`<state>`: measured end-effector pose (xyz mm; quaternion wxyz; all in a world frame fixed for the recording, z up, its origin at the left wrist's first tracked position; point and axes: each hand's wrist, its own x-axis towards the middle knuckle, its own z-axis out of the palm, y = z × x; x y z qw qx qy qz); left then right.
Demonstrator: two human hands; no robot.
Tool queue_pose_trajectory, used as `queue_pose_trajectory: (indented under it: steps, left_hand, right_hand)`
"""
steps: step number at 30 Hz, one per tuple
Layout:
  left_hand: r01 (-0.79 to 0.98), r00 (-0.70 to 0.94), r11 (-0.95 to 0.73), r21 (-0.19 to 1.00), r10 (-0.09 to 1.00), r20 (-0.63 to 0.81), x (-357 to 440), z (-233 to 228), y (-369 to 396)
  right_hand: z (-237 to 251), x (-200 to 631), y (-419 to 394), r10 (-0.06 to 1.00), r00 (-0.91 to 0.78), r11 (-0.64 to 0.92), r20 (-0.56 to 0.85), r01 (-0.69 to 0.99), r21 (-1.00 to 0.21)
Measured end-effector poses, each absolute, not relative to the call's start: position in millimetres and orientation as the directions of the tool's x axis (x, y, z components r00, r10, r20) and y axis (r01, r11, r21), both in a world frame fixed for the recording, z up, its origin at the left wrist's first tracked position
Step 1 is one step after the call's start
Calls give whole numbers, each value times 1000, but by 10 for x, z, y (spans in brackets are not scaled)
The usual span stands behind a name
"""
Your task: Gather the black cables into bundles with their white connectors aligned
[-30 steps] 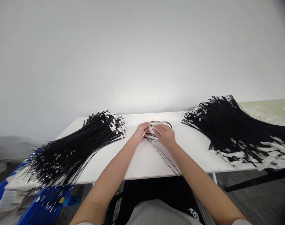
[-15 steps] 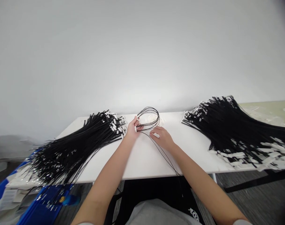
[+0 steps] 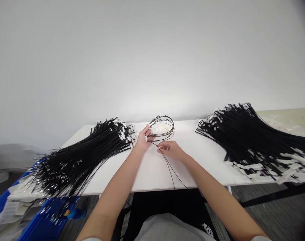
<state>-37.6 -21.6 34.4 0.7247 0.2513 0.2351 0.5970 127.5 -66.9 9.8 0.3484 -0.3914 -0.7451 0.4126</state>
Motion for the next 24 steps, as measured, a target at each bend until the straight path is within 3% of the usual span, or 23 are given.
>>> queue_pose_trajectory:
  steps: [4, 8, 15, 18, 21, 24]
  left_hand:
    - [-756, 235, 200, 624, 972, -26, -396, 348, -215]
    - [-763, 250, 201, 615, 968, -6, -426, 335, -187]
    - [-716, 184, 126, 687, 983, 12, -430, 294, -153]
    - [-659, 142, 85, 748, 990, 12, -412, 272, -144]
    - [-580, 93, 56, 813, 996, -2, -391, 242, -137]
    - [-528, 69, 47, 848, 998, -13, -374, 209, -132]
  right_hand:
    - [133, 1286, -662, 860, -502, 176, 94, 118, -977]
    - [220, 1346, -637, 873, -475, 72, 111, -100, -992]
    - [407, 1529, -653, 906, -410, -138, 110, -531, -836]
    - [442, 1548, -635, 952, -283, -87, 119, -619, -781]
    - [412, 1541, -564, 997, -1, 52, 71, -666, -744]
    - [353, 1580, -471, 956, 291, 216, 23, -653, -726]
